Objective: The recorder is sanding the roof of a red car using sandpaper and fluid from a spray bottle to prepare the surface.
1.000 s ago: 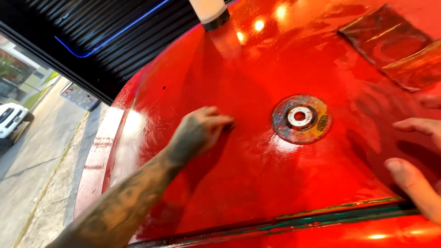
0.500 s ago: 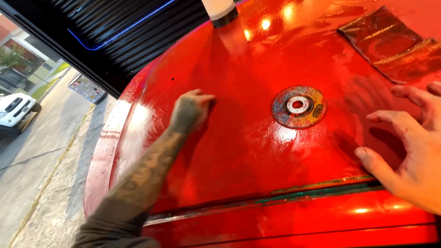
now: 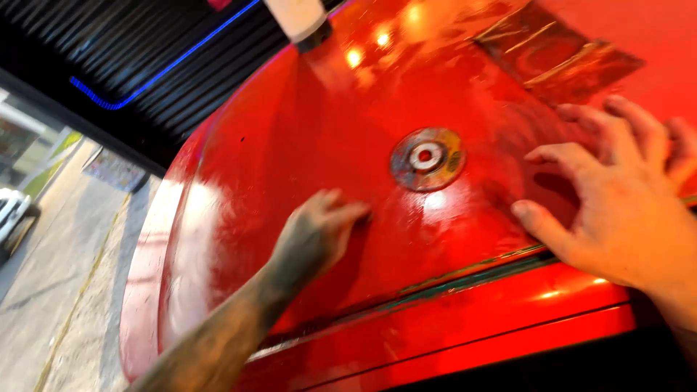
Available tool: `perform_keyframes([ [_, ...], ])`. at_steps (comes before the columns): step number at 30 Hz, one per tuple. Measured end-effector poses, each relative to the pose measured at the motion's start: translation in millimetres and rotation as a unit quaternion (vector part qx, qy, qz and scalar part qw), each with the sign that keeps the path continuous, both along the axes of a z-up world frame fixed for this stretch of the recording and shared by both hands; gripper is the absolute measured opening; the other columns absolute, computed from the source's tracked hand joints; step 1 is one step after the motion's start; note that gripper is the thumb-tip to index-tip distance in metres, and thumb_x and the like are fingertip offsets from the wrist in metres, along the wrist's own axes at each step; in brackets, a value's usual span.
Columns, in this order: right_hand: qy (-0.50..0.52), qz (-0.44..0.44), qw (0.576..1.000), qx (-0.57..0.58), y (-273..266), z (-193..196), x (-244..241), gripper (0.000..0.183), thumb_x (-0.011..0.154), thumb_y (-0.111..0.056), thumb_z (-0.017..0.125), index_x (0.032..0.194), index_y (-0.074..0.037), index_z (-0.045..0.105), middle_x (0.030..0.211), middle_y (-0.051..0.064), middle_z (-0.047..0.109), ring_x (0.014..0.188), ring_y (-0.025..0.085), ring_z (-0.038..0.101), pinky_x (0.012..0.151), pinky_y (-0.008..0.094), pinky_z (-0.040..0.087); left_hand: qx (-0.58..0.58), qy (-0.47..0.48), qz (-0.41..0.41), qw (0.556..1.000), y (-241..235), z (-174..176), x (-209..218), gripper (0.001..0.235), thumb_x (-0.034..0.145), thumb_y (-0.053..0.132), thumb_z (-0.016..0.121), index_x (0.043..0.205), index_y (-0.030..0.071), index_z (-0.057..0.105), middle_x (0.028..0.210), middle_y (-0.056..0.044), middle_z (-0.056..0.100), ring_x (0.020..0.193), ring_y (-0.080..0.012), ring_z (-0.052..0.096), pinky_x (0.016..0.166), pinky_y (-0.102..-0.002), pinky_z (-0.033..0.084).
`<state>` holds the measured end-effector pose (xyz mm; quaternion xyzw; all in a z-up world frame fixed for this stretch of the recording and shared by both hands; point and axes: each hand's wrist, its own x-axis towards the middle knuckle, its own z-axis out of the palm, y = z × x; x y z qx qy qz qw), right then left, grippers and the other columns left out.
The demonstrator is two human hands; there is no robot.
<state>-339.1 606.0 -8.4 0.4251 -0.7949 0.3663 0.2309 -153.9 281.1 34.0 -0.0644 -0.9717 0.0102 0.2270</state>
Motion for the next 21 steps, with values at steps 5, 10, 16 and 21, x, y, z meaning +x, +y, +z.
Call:
perform_keyframes([
  [5, 0.024, 0.060, 0.997, -0.050, -0.8, 13.3, 5.3, 0.049, 0.082, -0.052, 0.066, 0.116, -0.017, 0.064, 0.151, 0.016, 0.047, 0.149, 0.043, 0.028, 0.115, 0.070, 0.011, -0.061, -0.001, 0.111, 0.992, -83.3, -18.0, 15.0, 0.006, 0.096, 0.013, 0.074, 0.101, 0.013, 0.077, 0.091, -0.014, 0.075, 0.087, -0.0352, 0.070, 0.099, -0.046, 0.058],
  [10, 0.037, 0.016, 0.999, 0.009, 4.1, -3.0, 4.0, 0.052, 0.080, -0.054, 0.071, 0.119, -0.019, 0.068, 0.154, 0.014, 0.048, 0.154, 0.041, 0.029, 0.121, 0.067, 0.013, 0.006, 0.019, 0.051, 0.998, 38.2, -3.7, 30.1, 0.020, 0.086, 0.006, 0.069, 0.103, 0.013, 0.078, 0.090, -0.016, 0.073, 0.085, -0.0336, 0.071, 0.080, -0.041, 0.060],
  [16, 0.043, -0.002, 0.997, 0.057, 5.2, -2.5, 4.3, 0.053, 0.081, -0.055, 0.074, 0.120, -0.020, 0.071, 0.157, 0.013, 0.049, 0.160, 0.039, 0.029, 0.126, 0.065, 0.012, 0.032, 0.029, 0.079, 0.996, 16.6, -5.1, 13.2, 0.017, 0.090, 0.004, 0.070, 0.103, 0.012, 0.077, 0.093, -0.016, 0.072, 0.081, -0.0320, 0.070, 0.074, -0.042, 0.061],
  [21, 0.026, 0.059, 0.998, -0.026, 3.2, 9.6, 3.9, 0.045, 0.082, -0.050, 0.068, 0.113, -0.017, 0.067, 0.153, 0.018, 0.045, 0.151, 0.043, 0.026, 0.118, 0.068, 0.010, 0.018, -0.006, 0.042, 0.999, 64.1, -0.7, 54.4, 0.027, 0.084, 0.000, 0.065, 0.104, 0.011, 0.078, 0.090, -0.016, 0.069, 0.084, -0.0333, 0.069, 0.073, -0.043, 0.060],
])
